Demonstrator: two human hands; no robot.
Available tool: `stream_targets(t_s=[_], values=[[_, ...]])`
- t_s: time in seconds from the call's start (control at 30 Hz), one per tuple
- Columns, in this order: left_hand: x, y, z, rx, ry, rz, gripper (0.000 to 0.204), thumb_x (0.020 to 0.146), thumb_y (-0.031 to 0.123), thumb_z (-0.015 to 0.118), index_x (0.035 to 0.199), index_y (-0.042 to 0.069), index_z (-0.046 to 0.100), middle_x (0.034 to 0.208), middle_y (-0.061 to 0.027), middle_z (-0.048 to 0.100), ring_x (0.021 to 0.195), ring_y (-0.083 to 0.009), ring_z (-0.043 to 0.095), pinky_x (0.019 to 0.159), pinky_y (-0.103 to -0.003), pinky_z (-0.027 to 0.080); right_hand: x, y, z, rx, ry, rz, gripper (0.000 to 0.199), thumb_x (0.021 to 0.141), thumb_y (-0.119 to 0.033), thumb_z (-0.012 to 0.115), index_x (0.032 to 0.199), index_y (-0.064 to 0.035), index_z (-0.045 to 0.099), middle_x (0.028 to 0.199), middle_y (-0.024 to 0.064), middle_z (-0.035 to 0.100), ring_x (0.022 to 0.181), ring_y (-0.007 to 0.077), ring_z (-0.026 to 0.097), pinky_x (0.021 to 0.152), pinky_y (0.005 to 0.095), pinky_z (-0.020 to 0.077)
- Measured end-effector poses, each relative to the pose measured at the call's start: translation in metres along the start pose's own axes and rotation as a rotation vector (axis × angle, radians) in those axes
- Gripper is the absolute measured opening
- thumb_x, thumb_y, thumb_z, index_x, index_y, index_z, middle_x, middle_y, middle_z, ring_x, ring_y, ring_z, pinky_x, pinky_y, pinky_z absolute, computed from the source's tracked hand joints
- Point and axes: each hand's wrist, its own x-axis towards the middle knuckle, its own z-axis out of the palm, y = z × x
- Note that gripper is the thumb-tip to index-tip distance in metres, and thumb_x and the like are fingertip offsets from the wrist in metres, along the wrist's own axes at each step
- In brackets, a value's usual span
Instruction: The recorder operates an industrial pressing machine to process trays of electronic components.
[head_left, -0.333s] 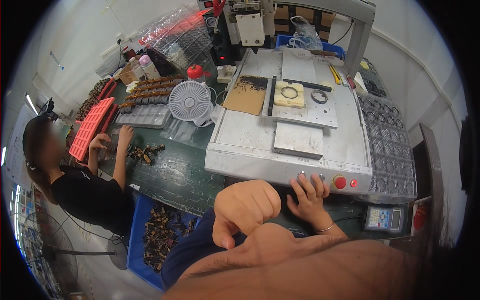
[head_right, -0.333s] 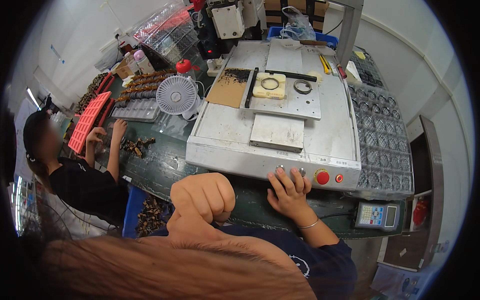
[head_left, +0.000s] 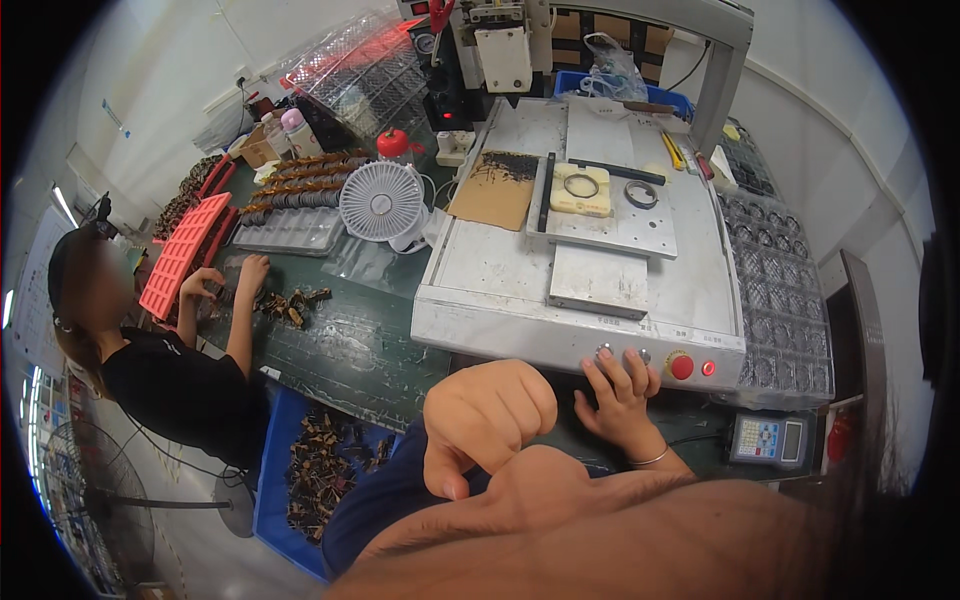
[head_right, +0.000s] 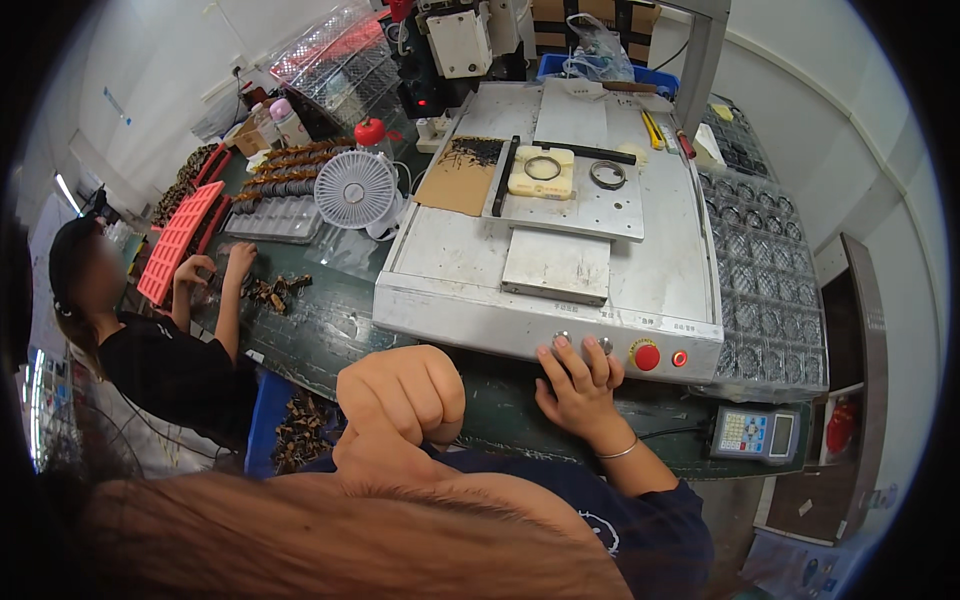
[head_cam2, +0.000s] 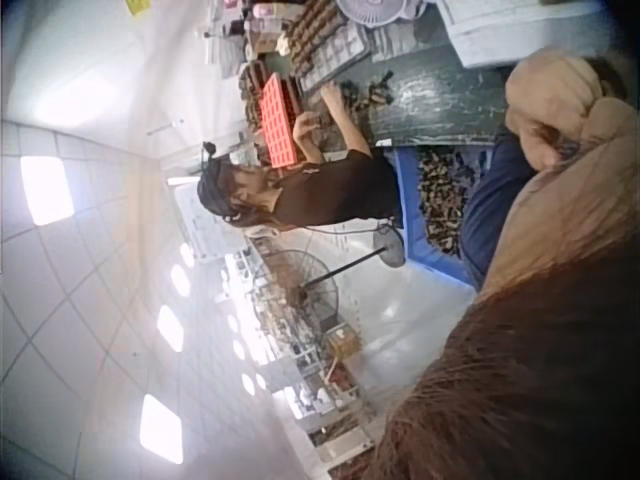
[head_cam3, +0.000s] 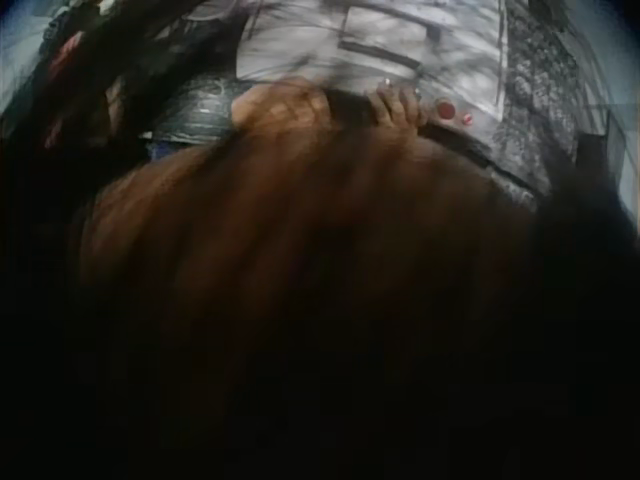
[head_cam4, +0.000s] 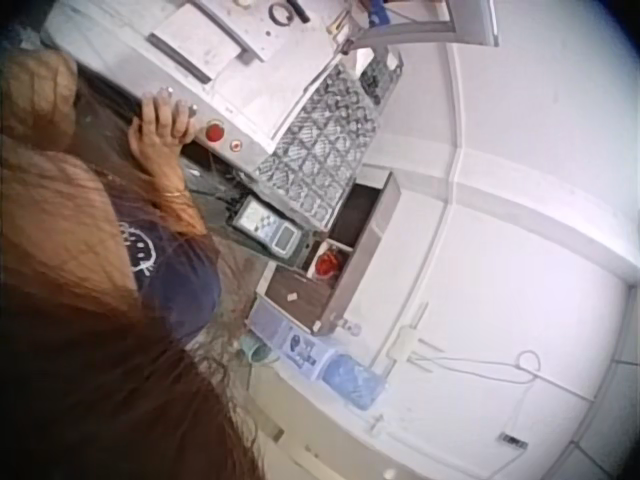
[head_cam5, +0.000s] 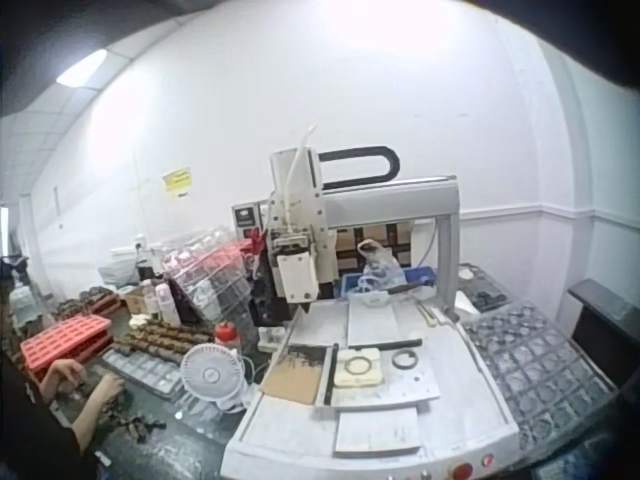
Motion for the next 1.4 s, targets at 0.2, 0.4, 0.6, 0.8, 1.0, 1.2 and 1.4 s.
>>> stream_targets(t_s=[0.2,0.4,0.6,0.8,1.0,1.2,1.4], values=[[-0.003,0.002,-0.001,0.053,-0.031,0.036,0.036,0.090,0.029,0.059,0.073,-0.003,0.057,0.050,-0.0032,0.045,0.037,-0.0153,0.037,0.040,-0.031,0.031,-0.002,0.000,0.001,0.009,-0.003,0.006,0.056,0.071,-0.031,0.071,0.125,-0.0192,0.060,0.137,0.0043,0.047,0.133,0.0310,0.030,0.105,0.0454,0.0168],[-0.003,0.005,-0.002,0.092,-0.058,0.023,0.037,0.090,0.029,0.057,0.074,-0.004,0.057,0.051,-0.0038,0.046,0.037,-0.0159,0.038,0.040,-0.031,0.031,0.000,0.000,0.000,0.009,0.000,0.002,0.056,0.071,-0.031,0.072,0.125,-0.0190,0.060,0.137,0.0041,0.047,0.134,0.0311,0.029,0.105,0.0454,0.0177],[0.001,0.011,-0.004,0.150,-0.110,0.032,0.021,0.087,0.006,0.053,0.067,-0.001,0.052,0.052,-0.0086,0.049,0.036,-0.0141,0.035,0.039,-0.030,0.035,0.000,0.000,0.000,0.006,0.000,0.000,0.056,0.071,-0.031,0.072,0.124,-0.0186,0.060,0.137,0.0041,0.047,0.134,0.0311,0.029,0.105,0.0454,0.0180],[0.003,0.016,-0.005,0.260,-0.161,0.055,0.017,0.085,0.003,0.054,0.069,-0.001,0.051,0.055,-0.0104,0.052,0.038,-0.0152,0.037,0.039,-0.031,0.036,0.000,-0.001,0.000,0.006,-0.005,0.001,0.055,0.072,-0.031,0.072,0.123,-0.0183,0.060,0.137,0.0044,0.047,0.134,0.0313,0.029,0.105,0.0454,0.0175],[0.000,0.017,-0.006,0.292,-0.140,0.057,0.019,0.087,0.005,0.054,0.069,-0.001,0.051,0.056,-0.0109,0.053,0.038,-0.0156,0.038,0.039,-0.031,0.036,0.000,-0.001,0.000,0.004,-0.002,-0.001,0.054,0.072,-0.031,0.072,0.123,-0.0181,0.060,0.136,0.0045,0.046,0.134,0.0315,0.029,0.105,0.0457,0.0164],[0.002,0.017,-0.003,0.255,-0.142,0.053,0.020,0.088,0.006,0.053,0.069,-0.001,0.051,0.056,-0.0108,0.053,0.038,-0.0156,0.038,0.038,-0.031,0.036,0.000,-0.001,0.000,0.000,-0.004,0.000,0.055,0.072,-0.031,0.072,0.123,-0.0179,0.060,0.136,0.0045,0.047,0.134,0.0316,0.028,0.105,0.0459,0.0164],[0.002,0.018,-0.002,0.237,-0.139,0.047,0.021,0.089,0.007,0.053,0.069,-0.001,0.051,0.056,-0.0107,0.053,0.038,-0.0156,0.038,0.038,-0.031,0.036,-0.001,-0.001,0.001,0.004,-0.009,0.003,0.055,0.072,-0.031,0.072,0.124,-0.0181,0.059,0.136,0.0044,0.046,0.134,0.0314,0.028,0.105,0.0457,0.0169]])
